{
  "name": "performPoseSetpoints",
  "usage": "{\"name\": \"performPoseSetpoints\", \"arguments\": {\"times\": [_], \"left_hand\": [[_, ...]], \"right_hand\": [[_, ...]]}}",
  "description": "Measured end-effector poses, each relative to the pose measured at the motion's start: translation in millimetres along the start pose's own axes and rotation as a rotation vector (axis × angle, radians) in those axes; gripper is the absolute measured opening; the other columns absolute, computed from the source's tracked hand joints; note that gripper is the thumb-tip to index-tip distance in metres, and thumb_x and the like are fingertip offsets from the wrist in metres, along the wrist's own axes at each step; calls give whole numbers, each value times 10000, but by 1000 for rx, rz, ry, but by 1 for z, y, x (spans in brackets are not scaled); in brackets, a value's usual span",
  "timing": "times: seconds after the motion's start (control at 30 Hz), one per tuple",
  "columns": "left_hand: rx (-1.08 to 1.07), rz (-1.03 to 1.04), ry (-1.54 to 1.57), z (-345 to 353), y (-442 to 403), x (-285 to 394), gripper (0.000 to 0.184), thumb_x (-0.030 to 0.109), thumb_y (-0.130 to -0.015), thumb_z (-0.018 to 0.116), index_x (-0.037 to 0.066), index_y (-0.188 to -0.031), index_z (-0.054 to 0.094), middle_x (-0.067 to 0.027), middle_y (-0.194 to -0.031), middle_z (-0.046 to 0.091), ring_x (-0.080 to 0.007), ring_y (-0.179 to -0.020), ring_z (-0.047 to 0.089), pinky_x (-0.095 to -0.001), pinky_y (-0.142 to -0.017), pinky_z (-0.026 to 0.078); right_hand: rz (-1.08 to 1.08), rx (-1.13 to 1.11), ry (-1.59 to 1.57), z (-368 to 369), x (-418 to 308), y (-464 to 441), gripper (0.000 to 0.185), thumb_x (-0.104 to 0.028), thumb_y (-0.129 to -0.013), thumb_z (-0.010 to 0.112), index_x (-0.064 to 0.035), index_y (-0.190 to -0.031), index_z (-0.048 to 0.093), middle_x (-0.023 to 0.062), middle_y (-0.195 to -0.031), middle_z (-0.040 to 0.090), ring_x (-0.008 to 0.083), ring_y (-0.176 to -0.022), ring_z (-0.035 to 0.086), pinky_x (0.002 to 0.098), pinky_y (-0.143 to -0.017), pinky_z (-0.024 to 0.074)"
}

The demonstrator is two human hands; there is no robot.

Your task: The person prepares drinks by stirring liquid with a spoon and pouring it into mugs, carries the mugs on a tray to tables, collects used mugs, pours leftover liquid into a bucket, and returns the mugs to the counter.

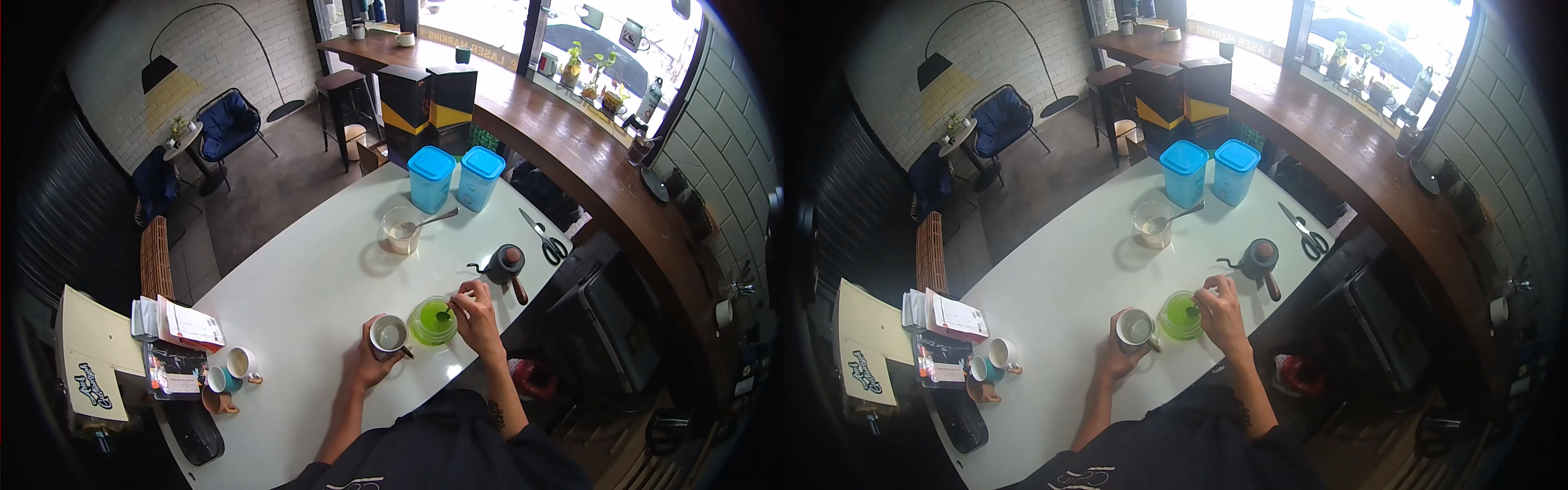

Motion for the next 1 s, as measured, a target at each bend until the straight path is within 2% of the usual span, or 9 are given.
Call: {"name": "performPoseSetpoints", "arguments": {"times": [0.2, 0.4, 0.57, 0.77, 0.83, 0.87, 0.93, 1.0], "left_hand": [[-11, -20, -11, -1, 1, 8, 843, 155, -716, 850, 99, -1370, 321, -105, -1269, 512, -235, -1212, 507, -379, -1001, 433], [2, 31, 25, 0, 0, 4, 840, 132, -716, 844, 102, -1372, 319, -106, -1291, 494, -236, -1231, 492, -381, -1017, 422], [-25, -72, -22, 0, 1, -2, 847, 101, -708, 843, 107, -1374, 320, -97, -1288, 487, -232, -1230, 484, -382, -1026, 413], [-22, -87, -10, 2, 0, -13, 854, 93, -706, 844, 108, -1378, 318, -91, -1279, 488, -228, -1229, 479, -380, -1032, 407], [71, 40, -49, -3, 1, -4, 806, 261, -683, 859, 188, -1330, 383, -86, -1188, 625, -292, -1117, 611, -386, -891, 499], [72, 40, -49, -3, 0, -4, 806, 261, -683, 859, 188, -1330, 383, -86, -1188, 625, -292, -1117, 611, -386, -891, 499], [-21, -87, -36, 1, 1, -9, 846, 118, -711, 847, 125, -1378, 326, -92, -1292, 488, -228, -1234, 483, -376, -1023, 416], [-21, -107, -61, -1, 2, 0, 843, 133, -711, 849, 128, -1375, 331, -92, -1291, 495, -229, -1229, 493, -377, -1014, 424]], "right_hand": [[17, 56, -74, 7, -2, 1, 74, -23, -782, 705, -3, -831, 654, 121, -916, 548, 289, -849, 533, 376, -750, 456], [-39, -75, -141, 15, -5, 5, 68, -26, -786, 703, 4, -836, 666, 116, -934, 560, 287, -864, 533, 378, -753, 460], [-8, -185, -108, 5, -10, 3, 74, -37, -791, 697, 8, -836, 659, 122, -943, 561, 303, -903, 532, 384, -790, 452], [-67, -94, 112, -9, -14, -2, 79, -40, -787, 695, 0, -837, 649, 125, -951, 552, 334, -940, 518, 417, -828, 429], [-55, -40, 104, -7, -11, -2, 80, -40, -787, 696, -2, -840, 651, 126, -947, 554, 334, -937, 518, 417, -826, 430], [-40, 15, 96, -7, -9, -1, 81, -39, -786, 697, -4, -844, 653, 126, -943, 555, 333, -934, 518, 417, -824, 431], [-24, 32, 83, 0, -5, 1, 76, -46, -781, 693, -12, -839, 657, 124, -949, 556, 332, -943, 517, 422, -832, 425], [-8, 50, 69, 3, -5, 0, 72, -53, -777, 690, -20, -834, 661, 123, -956, 557, 331, -952, 515, 427, -840, 420]]}}
Point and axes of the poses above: each hand's wrist, its own y-axis away from the middle knuckle, its own z-axis out of the palm, x = y × z, the point moved 7 cm from there along -y, towards the middle knuckle
